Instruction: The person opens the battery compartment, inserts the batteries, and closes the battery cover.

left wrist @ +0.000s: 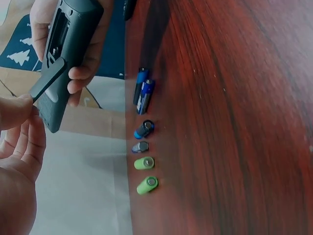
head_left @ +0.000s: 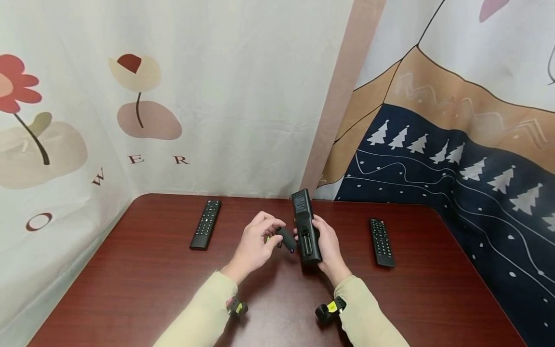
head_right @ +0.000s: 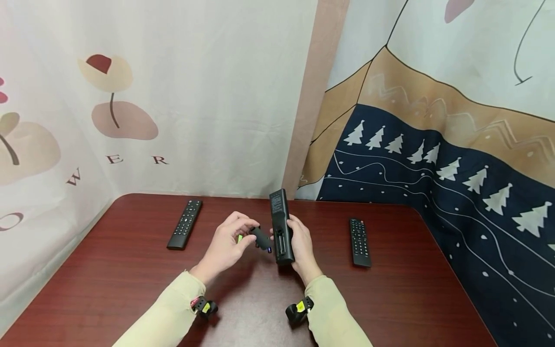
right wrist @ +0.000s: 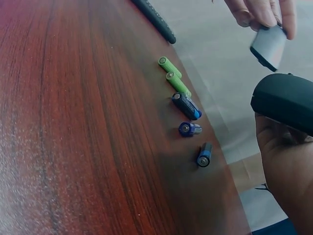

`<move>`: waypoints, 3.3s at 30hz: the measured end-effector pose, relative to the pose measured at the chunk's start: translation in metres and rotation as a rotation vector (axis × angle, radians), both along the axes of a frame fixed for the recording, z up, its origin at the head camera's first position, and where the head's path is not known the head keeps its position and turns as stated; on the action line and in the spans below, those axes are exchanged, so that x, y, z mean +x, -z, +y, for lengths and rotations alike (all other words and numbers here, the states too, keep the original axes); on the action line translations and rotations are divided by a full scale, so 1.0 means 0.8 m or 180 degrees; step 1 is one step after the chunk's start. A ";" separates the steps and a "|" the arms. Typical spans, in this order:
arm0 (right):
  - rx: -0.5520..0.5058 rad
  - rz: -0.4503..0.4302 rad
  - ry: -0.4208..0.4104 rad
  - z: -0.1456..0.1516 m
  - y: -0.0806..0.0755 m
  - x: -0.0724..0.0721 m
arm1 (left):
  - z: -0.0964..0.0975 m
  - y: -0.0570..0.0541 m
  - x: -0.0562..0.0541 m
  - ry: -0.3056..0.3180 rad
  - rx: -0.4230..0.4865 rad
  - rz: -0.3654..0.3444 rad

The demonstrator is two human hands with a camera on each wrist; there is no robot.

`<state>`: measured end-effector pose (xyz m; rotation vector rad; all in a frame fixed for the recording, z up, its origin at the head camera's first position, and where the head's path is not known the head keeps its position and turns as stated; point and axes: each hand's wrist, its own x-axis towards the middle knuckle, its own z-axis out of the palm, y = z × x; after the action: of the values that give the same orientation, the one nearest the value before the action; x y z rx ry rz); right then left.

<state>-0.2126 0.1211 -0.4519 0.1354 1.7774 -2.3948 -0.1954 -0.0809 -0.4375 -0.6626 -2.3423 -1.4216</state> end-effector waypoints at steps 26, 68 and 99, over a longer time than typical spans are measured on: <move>-0.0133 -0.0091 0.0037 0.014 0.002 -0.004 | -0.045 0.010 -0.003 -0.0197 -0.0234 -0.0102; 0.0041 -0.0041 0.0197 0.046 0.008 -0.012 | -0.096 0.031 -0.008 -0.0301 -0.0759 -0.0447; 0.0078 -0.0055 0.0227 0.051 0.012 -0.014 | -0.101 0.037 -0.029 -0.0250 -0.1436 -0.0739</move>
<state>-0.2241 0.1619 -0.4614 0.2253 1.8248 -2.4129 -0.2185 -0.1618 -0.4674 -0.5281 -2.8746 -0.9838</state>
